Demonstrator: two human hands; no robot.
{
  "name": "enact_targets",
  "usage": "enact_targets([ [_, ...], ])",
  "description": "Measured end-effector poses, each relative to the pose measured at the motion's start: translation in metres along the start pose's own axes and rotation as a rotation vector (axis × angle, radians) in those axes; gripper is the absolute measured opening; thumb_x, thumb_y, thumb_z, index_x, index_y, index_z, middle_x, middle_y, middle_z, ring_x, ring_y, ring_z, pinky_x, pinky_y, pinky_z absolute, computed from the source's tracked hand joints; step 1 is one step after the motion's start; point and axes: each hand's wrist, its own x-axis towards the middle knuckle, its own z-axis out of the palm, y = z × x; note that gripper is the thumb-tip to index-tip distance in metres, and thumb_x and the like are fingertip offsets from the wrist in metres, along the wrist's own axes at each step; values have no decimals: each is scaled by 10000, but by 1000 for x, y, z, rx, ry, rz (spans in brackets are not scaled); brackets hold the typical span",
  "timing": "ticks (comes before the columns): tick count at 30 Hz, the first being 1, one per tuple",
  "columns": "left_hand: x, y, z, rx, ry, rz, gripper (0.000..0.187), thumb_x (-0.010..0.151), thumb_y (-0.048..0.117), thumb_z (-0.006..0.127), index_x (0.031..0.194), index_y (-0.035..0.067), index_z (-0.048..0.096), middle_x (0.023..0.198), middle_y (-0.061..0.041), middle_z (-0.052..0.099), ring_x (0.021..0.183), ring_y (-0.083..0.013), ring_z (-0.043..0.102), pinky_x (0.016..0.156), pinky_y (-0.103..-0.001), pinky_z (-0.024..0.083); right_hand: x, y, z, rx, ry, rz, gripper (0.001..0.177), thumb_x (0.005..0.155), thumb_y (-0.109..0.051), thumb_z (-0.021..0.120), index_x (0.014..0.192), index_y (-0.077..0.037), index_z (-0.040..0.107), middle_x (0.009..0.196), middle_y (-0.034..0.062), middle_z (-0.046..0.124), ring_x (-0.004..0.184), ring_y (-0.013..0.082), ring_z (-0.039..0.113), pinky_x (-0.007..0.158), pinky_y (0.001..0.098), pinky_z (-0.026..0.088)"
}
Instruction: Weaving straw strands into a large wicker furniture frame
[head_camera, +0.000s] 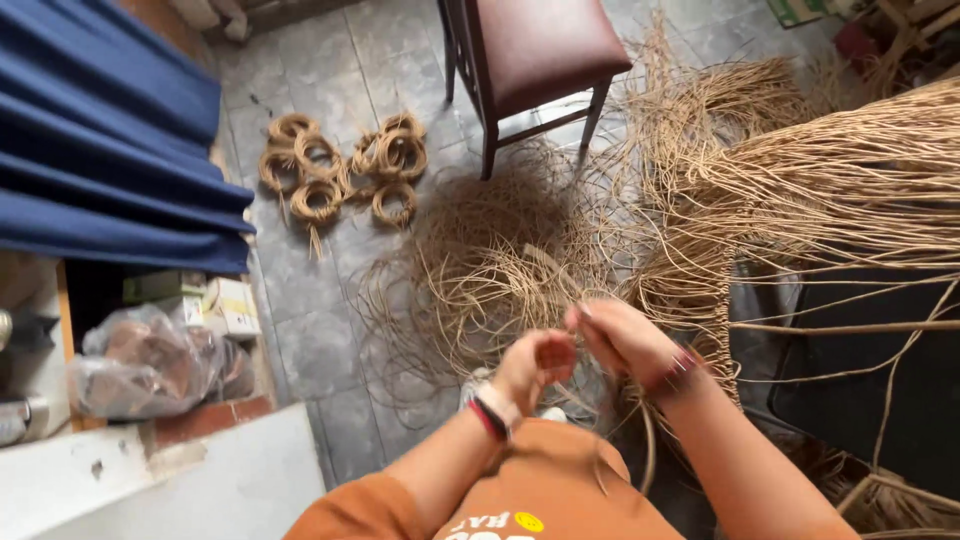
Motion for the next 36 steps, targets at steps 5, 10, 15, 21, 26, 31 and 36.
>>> enact_targets([
  [5, 59, 62, -31, -932, 312, -279, 246, 1047, 65, 422, 867, 39, 586, 815, -93, 622, 618, -129, 581, 525, -165, 506, -131, -34, 10, -234, -59, 166, 406, 1043, -317, 477, 874, -1, 667, 431, 3, 371, 330, 85, 299, 328, 235, 165],
  [10, 22, 109, 3, -400, 264, 91, 201, 973, 51, 389, 1065, 92, 563, 828, -3, 498, 568, -86, 377, 516, -231, 333, -133, -24, -4, -29, 158, 216, 465, 991, -280, 486, 1160, 67, 746, 893, 155, 586, 781, 239, 523, 666, 354, 391],
  [15, -45, 103, 50, 418, -287, 630, 213, 888, -7, 480, 911, 92, 668, 941, -59, 672, 927, -228, 620, 924, -370, 516, -10, -3, -9, 275, 156, 265, 429, 945, -148, 556, 1261, 113, 683, 1256, 253, 721, 1134, 310, 669, 1001, 419, 505],
  [21, -25, 53, 14, 380, -454, 276, 287, 894, 24, 591, 1084, 161, 759, 1074, 4, 733, 812, -115, 620, 709, -276, 505, -5, -26, 15, 154, 65, 132, 326, 1087, -211, 456, 1137, -37, 726, 549, -77, 415, 409, 70, 284, 348, 249, 224],
  [26, 44, 68, -15, -959, 42, -251, 249, 1063, 125, 424, 922, 13, 595, 946, -190, 687, 819, -252, 685, 786, -365, 612, -128, -62, 50, -111, -40, 14, 400, 1033, -323, 500, 918, -2, 708, 406, -21, 323, 338, 70, 252, 309, 251, 207],
  [31, 21, 132, -12, -598, 409, -166, 253, 842, -8, 351, 944, 41, 577, 726, 15, 430, 465, -79, 293, 403, -250, 230, -143, -13, -2, 124, 132, 231, 417, 1006, -235, 505, 1144, 96, 718, 824, 163, 548, 609, 240, 484, 512, 343, 357],
  [36, -30, 68, 20, 365, -171, 460, 263, 981, 59, 475, 1067, 99, 720, 978, -160, 707, 926, -298, 672, 826, -404, 549, -26, 20, -11, 412, 75, 304, 281, 1012, -199, 530, 1135, 20, 657, 1024, 275, 778, 907, 383, 762, 798, 564, 612],
])
